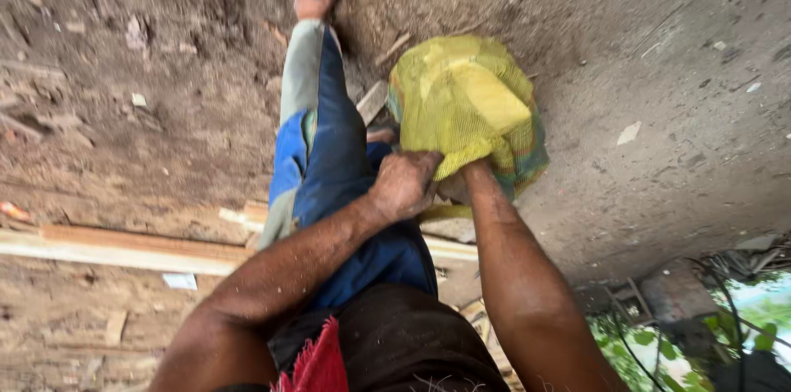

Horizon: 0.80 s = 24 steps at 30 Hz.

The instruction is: The person repeatedly picks up pieces of wood from the ground and places them into a yellow mesh bag. The person continues this process, filling the bag with wood pieces.

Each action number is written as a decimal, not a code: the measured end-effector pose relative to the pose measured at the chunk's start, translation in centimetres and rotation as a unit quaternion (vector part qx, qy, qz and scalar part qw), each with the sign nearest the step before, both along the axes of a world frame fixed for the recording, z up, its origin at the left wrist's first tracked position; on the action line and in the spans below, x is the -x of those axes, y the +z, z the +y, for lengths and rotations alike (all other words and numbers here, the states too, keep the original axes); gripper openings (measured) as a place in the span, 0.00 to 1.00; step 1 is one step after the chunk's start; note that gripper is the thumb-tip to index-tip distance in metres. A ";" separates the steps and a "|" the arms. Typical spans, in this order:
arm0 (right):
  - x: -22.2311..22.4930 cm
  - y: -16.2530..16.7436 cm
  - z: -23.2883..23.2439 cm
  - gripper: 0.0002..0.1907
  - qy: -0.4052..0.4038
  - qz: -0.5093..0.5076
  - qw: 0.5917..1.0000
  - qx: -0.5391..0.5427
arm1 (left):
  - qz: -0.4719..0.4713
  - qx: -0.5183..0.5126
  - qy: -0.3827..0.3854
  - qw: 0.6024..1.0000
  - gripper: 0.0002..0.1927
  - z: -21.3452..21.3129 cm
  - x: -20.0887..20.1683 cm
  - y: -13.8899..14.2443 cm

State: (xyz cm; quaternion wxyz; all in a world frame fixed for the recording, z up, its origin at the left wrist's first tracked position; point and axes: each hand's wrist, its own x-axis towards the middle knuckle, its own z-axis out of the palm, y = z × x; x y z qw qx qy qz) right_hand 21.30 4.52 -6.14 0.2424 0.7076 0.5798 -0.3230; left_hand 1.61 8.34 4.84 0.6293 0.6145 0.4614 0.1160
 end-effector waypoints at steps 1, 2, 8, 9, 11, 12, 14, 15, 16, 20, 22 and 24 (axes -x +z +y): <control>0.2 0.1 0.4 0.21 -0.001 -0.002 1.000 -0.003 | 0.006 0.023 -0.007 1.000 0.16 0.0 0.0 0.1; 0.4 0.0 0.9 0.21 -0.003 -0.001 1.000 -0.001 | 0.006 0.020 -0.007 1.000 0.17 0.1 0.0 0.1; 1.2 0.3 3.1 0.22 -0.011 0.000 1.000 -0.012 | -0.005 0.021 -0.015 1.000 0.16 -0.2 -0.2 0.1; 1.3 0.3 3.5 0.22 -0.012 0.001 1.000 -0.014 | 0.001 0.026 -0.026 0.999 0.15 -0.2 -0.3 0.1; 1.4 0.5 4.3 0.22 -0.017 0.001 1.000 -0.016 | 0.007 0.028 -0.035 0.999 0.15 0.1 -0.4 0.1; 1.4 0.5 4.5 0.22 -0.018 -0.001 1.000 -0.017 | 0.006 0.024 -0.033 0.999 0.16 0.3 -0.4 0.2; 1.3 0.5 4.8 0.22 -0.023 -0.002 1.000 -0.013 | 0.019 0.039 -0.041 0.998 0.16 0.7 -0.6 0.5; 1.3 0.6 4.7 0.22 -0.026 -0.002 1.000 -0.013 | 0.030 0.061 -0.053 0.996 0.15 0.9 -0.7 0.6; 1.3 0.6 4.7 0.22 -0.028 0.000 1.000 -0.008 | 0.039 0.086 -0.065 0.993 0.14 1.0 -0.8 0.7; 0.6 2.0 3.0 0.23 -0.038 0.013 0.998 0.046 | 0.027 0.095 -0.044 0.994 0.16 1.3 -1.4 0.2; -0.1 3.9 2.1 0.23 -0.048 0.019 0.992 0.117 | 0.036 0.090 -0.040 0.995 0.19 1.3 -2.0 -0.6; -1.4 6.9 1.7 0.23 -0.069 0.020 0.976 0.207 | 0.034 0.104 -0.025 0.994 0.25 1.4 -2.9 -1.7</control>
